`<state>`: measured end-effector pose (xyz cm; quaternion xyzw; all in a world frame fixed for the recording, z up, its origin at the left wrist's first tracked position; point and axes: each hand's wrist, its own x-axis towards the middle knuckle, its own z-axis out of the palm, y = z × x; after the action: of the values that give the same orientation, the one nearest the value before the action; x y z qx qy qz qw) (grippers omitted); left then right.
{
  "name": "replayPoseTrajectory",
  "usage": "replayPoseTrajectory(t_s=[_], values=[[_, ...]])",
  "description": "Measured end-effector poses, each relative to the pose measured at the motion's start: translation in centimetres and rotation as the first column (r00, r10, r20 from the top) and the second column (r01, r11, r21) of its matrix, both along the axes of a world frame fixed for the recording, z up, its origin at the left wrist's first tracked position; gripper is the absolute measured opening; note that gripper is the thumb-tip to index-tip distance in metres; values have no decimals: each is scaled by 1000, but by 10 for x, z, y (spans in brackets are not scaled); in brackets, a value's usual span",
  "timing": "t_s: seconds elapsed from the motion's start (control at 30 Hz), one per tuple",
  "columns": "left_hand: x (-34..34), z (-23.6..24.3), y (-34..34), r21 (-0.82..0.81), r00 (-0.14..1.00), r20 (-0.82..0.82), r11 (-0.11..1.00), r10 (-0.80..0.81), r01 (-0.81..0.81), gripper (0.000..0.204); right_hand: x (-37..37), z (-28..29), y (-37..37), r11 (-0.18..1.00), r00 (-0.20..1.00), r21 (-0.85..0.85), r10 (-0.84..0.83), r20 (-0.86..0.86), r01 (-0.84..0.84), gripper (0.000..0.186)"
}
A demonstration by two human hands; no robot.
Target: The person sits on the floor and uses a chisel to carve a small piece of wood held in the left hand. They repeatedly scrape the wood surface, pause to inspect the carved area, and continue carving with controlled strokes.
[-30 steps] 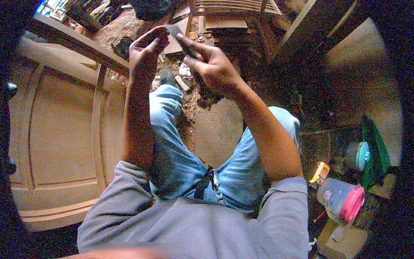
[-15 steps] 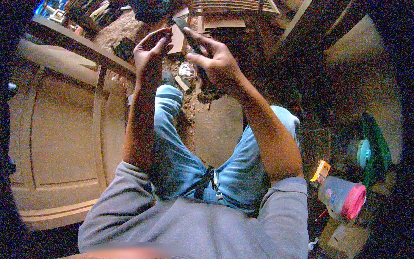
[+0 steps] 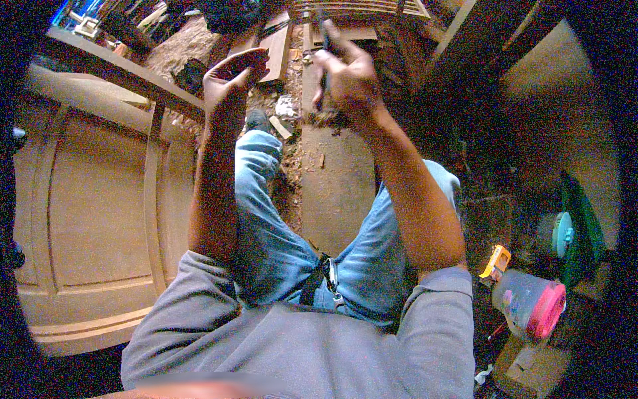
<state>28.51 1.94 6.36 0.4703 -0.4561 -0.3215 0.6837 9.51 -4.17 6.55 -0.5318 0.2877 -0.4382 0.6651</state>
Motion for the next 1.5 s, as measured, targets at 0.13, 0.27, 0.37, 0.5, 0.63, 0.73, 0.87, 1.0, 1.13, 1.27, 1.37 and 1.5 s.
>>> replayPoseTrajectory(t_s=[0.13, 0.27, 0.37, 0.5, 0.63, 0.73, 0.87, 1.0, 1.13, 1.27, 1.37, 1.5], values=[[-6, 1, -3, 27, 996, -8, 995, 93, -93, 17, -11, 8, -2, 997, 999, -65, 31, -13, -32, 59], [1, 4, -4, 49, 985, 19, 984, 169, -170, 20, -1, 2, 14, 945, 961, -177, 262, -92, -275, 57], [4, 1, -5, 24, 988, -11, 987, 157, -156, 20, 7, -4, 23, 907, 915, -128, 390, -105, -401, 58], [7, -1, -5, 3, 981, 17, 981, 194, -194, 17, 12, -5, 29, 906, 918, -151, 384, -99, -395, 57], [10, 3, -2, -24, 973, 160, 986, 164, -162, 18, 17, -3, 23, 979, 978, -33, 199, -66, -202, 55], [3, 0, -1, 46, 989, 80, 990, 126, -130, 19, 13, -2, 8, 969, 992, 234, -98, 75, 78, 57], [-1, 0, -5, 1, 980, 27, 980, 198, -199, 17, 3, -3, -1, 995, 1000, 95, -25, 2, 24, 56], [7, 1, -5, 31, 981, -53, 982, 188, -187, 20, 9, -7, 16, 953, 962, -135, 269, -47, -273, 56], [9, -3, -8, 16, 983, -65, 985, 174, -173, 17, 14, -7, 27, 923, 937, -164, 337, -91, -348, 58], [9, -6, -7, 3, 985, -12, 985, 170, -170, 16, 13, -7, 25, 916, 930, -167, 350, -112, -365, 56], [9, -4, -5, 9, 995, 0, 995, 100, -100, 16, 13, -6, 17, 945, 945, -74, 311, -103, -319, 55], [-5, -3, -1, 17, 999, 28, 999, -31, 30, 21, 4, 1, -4, 996, 997, 69, -63, 54, 60, 56]])
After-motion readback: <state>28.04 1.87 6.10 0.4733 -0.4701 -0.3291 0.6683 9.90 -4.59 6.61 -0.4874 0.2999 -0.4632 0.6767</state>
